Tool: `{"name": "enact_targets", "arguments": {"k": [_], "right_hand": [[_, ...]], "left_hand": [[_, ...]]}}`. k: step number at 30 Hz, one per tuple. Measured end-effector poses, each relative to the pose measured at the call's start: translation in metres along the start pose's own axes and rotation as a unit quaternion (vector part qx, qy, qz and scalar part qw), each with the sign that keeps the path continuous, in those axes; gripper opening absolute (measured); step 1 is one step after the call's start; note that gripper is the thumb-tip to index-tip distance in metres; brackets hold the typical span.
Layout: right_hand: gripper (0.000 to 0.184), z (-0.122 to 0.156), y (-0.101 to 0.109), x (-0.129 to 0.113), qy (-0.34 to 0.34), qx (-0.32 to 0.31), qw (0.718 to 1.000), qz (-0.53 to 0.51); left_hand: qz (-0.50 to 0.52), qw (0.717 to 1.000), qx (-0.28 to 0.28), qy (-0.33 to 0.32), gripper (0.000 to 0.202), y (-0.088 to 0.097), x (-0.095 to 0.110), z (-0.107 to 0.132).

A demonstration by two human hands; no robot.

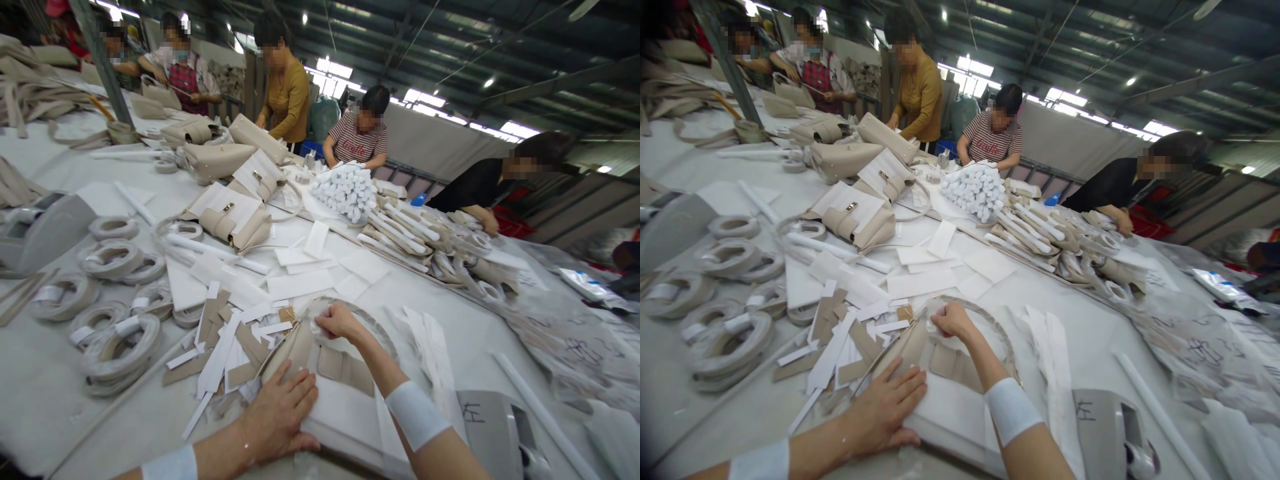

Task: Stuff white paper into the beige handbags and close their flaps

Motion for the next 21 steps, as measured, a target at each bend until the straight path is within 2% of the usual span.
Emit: {"name": "enact_targets", "arguments": {"k": [5, 10, 14, 17, 19, 21], "right_hand": [[0.03, 0.0, -0.001, -0.012, 0.008, 0.003, 1.0, -0.026], [0.031, 0.019, 0.004, -0.026, 0.064, 0.044, 0.997, -0.029], [0.033, 0.06, 0.001, -0.025, 0.1, 0.106, 0.989, -0.016], [0.034, 0.098, -0.016, -0.01, 0.128, 0.146, 0.981, -0.009], [0.029, 0.123, -0.033, -0.001, 0.197, 0.169, 0.966, 0.005], [0.035, 0.144, -0.05, 0.006, 0.286, 0.204, 0.935, 0.051]], "left_hand": [[0.002, 1.0, -0.003, 0.001, 0.068, 0.0, 0.0, 0.0], [0.004, 1.0, -0.005, 0.003, 0.066, -0.001, -0.001, 0.0], [0.003, 1.0, 0.005, 0.001, 0.066, 0.001, -0.001, 0.0], [0.001, 1.0, 0.025, -0.002, 0.069, 0.001, -0.001, 0.0], [0.003, 0.999, 0.037, -0.005, 0.073, -0.001, 0.0, 0.0], [0.006, 0.999, 0.05, -0.006, 0.072, -0.005, 0.0, 0.002]]}}
Point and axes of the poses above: each hand's wrist, its own z-axis away from the middle knuckle, its own y-axis out of the back of the hand, x = y × z, the point moved 6 cm from there along -z, towards the middle knuckle, and after that the axes turned 3 degrees about z, right-handed, at the moved point
